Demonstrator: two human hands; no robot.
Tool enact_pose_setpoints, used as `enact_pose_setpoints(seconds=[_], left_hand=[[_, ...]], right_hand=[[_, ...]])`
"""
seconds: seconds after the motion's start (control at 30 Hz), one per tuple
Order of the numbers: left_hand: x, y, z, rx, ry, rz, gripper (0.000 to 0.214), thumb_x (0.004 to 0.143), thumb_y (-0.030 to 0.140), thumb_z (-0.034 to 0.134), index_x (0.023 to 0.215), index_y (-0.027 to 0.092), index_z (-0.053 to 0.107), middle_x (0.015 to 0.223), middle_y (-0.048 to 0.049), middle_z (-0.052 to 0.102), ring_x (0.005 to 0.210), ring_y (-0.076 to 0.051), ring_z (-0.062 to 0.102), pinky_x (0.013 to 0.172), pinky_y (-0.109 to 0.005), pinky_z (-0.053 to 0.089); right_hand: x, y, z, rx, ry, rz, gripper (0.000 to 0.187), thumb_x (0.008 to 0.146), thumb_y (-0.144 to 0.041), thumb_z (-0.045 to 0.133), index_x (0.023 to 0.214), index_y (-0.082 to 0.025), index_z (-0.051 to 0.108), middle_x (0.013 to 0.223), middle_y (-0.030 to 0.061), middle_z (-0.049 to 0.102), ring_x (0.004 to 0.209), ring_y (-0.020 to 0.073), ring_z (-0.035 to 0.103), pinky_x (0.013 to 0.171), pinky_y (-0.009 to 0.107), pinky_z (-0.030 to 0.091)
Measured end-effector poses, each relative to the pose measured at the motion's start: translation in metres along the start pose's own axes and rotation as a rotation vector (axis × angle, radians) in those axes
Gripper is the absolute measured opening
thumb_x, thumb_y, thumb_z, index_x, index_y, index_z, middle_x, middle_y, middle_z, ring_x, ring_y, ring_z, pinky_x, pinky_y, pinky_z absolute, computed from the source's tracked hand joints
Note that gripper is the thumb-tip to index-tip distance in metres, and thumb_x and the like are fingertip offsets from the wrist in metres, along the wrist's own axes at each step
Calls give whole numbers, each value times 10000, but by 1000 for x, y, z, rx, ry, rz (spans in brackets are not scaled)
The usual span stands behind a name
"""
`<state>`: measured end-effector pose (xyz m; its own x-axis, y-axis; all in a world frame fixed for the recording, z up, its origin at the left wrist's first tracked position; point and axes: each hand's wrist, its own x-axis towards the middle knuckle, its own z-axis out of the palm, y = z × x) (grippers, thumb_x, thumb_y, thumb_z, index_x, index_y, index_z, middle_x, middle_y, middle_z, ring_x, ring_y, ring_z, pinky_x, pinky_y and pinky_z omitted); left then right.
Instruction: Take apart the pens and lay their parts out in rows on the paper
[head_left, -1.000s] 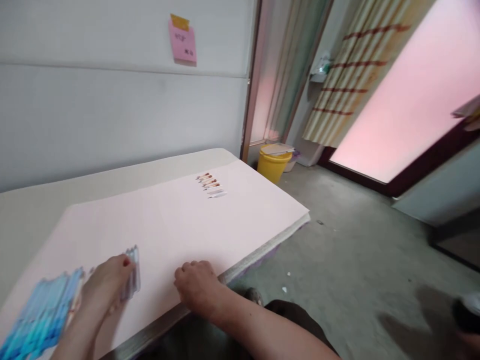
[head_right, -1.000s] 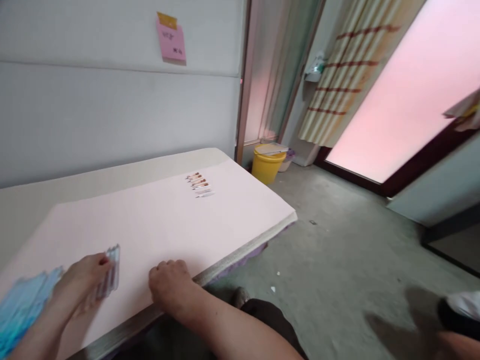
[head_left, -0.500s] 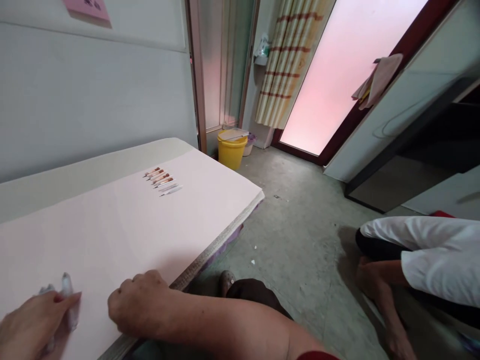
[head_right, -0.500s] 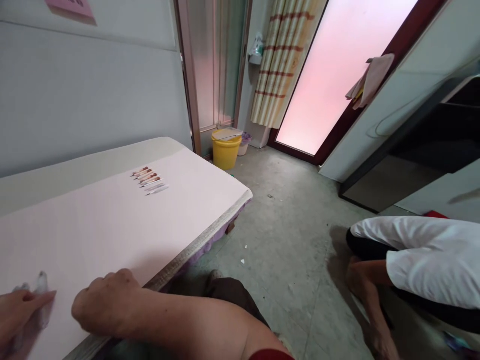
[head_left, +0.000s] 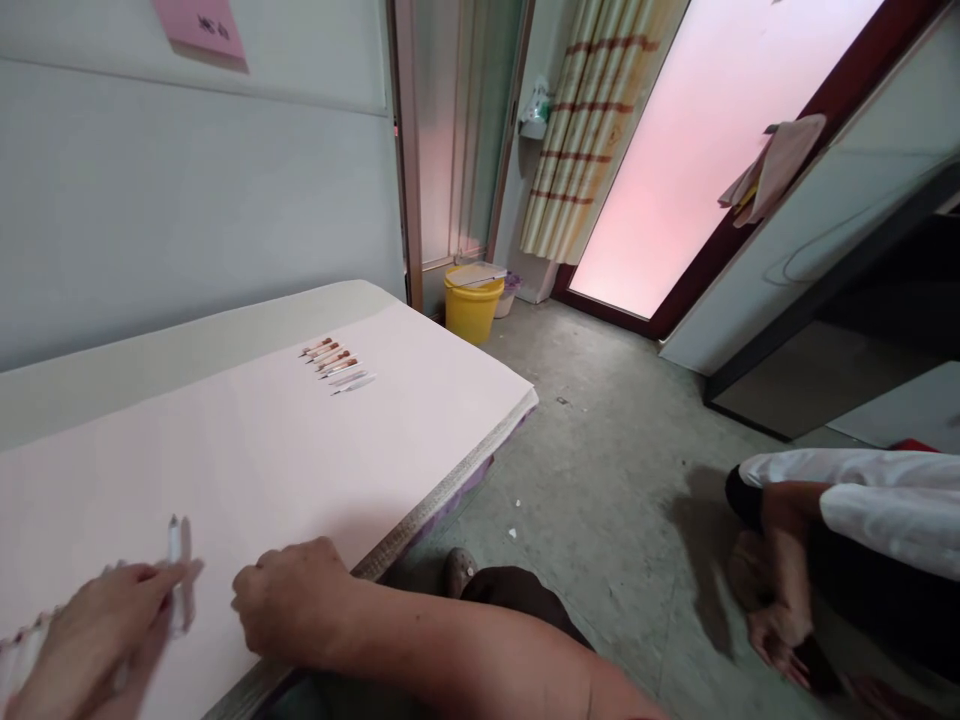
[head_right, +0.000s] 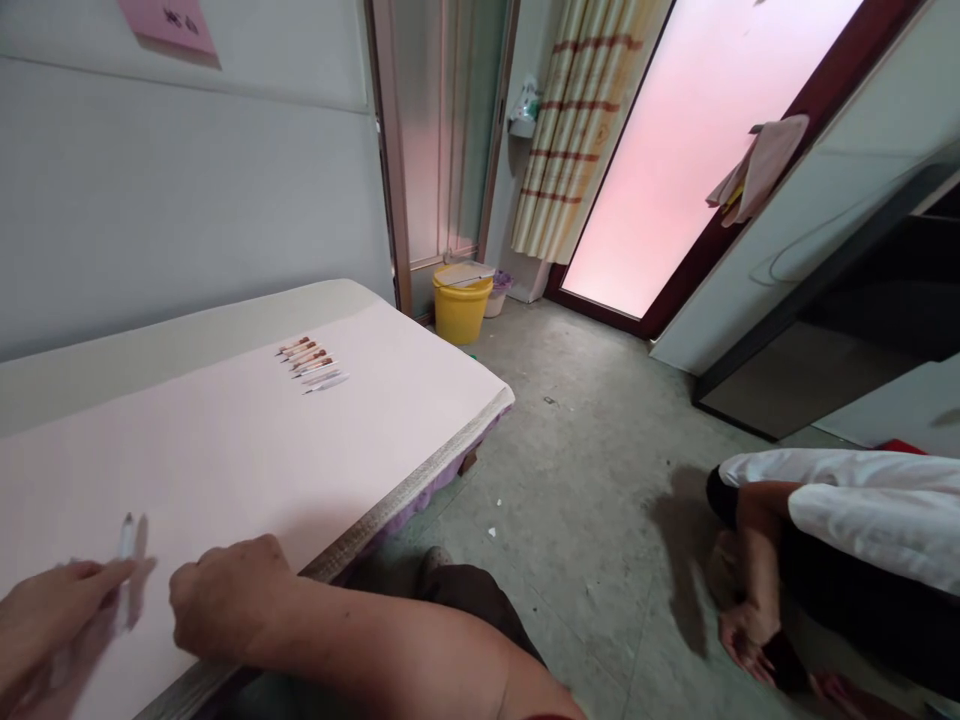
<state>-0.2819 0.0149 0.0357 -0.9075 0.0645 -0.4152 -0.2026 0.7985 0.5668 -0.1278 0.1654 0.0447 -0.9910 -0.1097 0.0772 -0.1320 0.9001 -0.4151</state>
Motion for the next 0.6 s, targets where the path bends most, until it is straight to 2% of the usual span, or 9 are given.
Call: enact_pose_setpoints(seconds=[0.07,0.17,0.2,0.27,0.37,0.47,0.6], left_hand=[[-2,-1,6,-102,-28,-32,260,597,363,677,493,181,523,381,29,483,423,-129,419,419,-212,274],[-19,2,15,-525,-171,11,259,634,330,657,527,165,489,394,50,443,386,-79,360,399,-195,265],[-26,5,18,-646,-208,53,251,630,323,663,546,163,488,411,50,453,386,-74,369,391,-191,266],[-40,12,22,-784,-265,67,222,591,261,695,591,154,501,462,48,484,396,-57,388,387,-174,272],[-52,22,24,-883,-326,44,220,584,220,715,648,149,517,523,35,530,412,-45,430,405,-161,325],[-52,22,26,-942,-383,45,215,610,214,719,678,149,525,522,33,528,434,-50,470,426,-158,359],[-51,17,29,-981,-429,69,209,628,227,716,695,148,535,544,22,541,484,-67,518,449,-166,375]], right_hand=[[5,3,3,124,42,47,168,811,-230,448,923,-170,559,936,77,659,823,225,626,634,381,521],[13,8,11,488,204,213,257,820,-199,438,1049,-165,550,925,79,659,850,188,628,723,321,506],[16,9,13,668,207,296,284,822,-195,428,1080,-155,540,871,72,656,789,171,637,695,303,510],[21,10,15,1070,118,431,307,824,-214,414,1105,-139,513,820,58,630,640,139,632,572,263,510],[23,8,13,1475,58,449,262,820,-272,425,1021,-138,525,822,42,597,563,108,616,510,230,492],[19,4,9,1599,54,444,268,785,-312,489,988,-139,516,799,38,600,537,106,610,502,226,480],[16,3,7,1571,62,502,392,732,-274,550,1085,-133,453,783,41,623,508,113,601,474,227,457]])
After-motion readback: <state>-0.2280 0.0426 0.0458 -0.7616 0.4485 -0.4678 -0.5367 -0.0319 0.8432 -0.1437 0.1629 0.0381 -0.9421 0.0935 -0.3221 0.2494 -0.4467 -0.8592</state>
